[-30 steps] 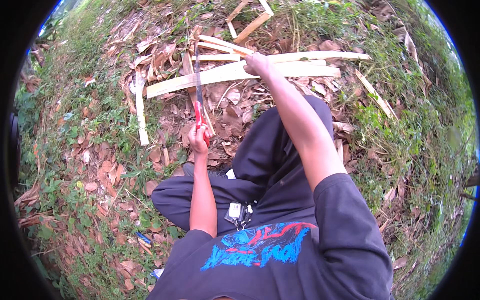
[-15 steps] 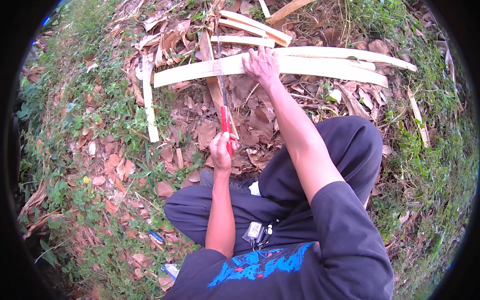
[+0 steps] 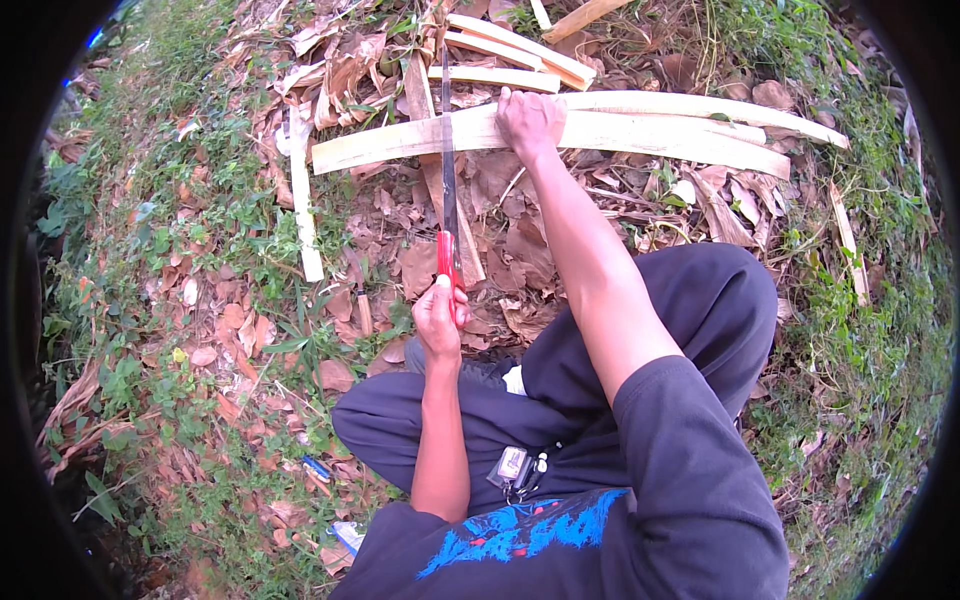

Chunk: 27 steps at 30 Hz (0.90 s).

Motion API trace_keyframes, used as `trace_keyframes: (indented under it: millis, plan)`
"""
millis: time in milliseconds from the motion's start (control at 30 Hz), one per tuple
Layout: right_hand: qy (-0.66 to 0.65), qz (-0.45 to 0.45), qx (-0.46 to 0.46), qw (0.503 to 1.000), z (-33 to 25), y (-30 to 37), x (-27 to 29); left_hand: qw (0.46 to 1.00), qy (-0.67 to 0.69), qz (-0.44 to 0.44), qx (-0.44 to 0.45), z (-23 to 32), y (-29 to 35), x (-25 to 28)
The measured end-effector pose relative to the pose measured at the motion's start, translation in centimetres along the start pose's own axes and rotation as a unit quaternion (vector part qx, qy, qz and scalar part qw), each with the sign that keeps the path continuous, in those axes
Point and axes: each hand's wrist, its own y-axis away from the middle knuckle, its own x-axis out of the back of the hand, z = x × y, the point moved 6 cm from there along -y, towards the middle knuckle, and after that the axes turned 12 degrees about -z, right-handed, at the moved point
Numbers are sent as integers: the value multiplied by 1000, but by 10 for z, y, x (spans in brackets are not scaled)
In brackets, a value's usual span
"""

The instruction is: The person sits on the ground and uses a red hand saw to cut thin wooden strips. They hold the wood steady with one hand while sawing with the other, producing small cut pieces that accumulate on the ground.

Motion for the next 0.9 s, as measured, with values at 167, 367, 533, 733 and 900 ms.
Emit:
trace_keyframes:
  millis: [167, 367, 533, 733, 900]
  plan:
    - [-3, -19, 0, 1000, -2, -6, -4, 1000, 8, 6, 20, 11, -18, -6]
    - [-26, -44, -24, 998, 15, -15, -3, 999, -41, 5, 26, 5, -1, -9]
    - [-53, -122, -40, 990, 3, -10, 4, 992, -107, 61, 31, 9, -26, -2]
    - [-62, -82, -12, 995, 13, -18, -5, 997, -69, 40, 8, 10, -43, -16]
    - [-74, -75, -18, 994, 11, -15, -3, 991, -121, 64, 6, 10, -27, -14]
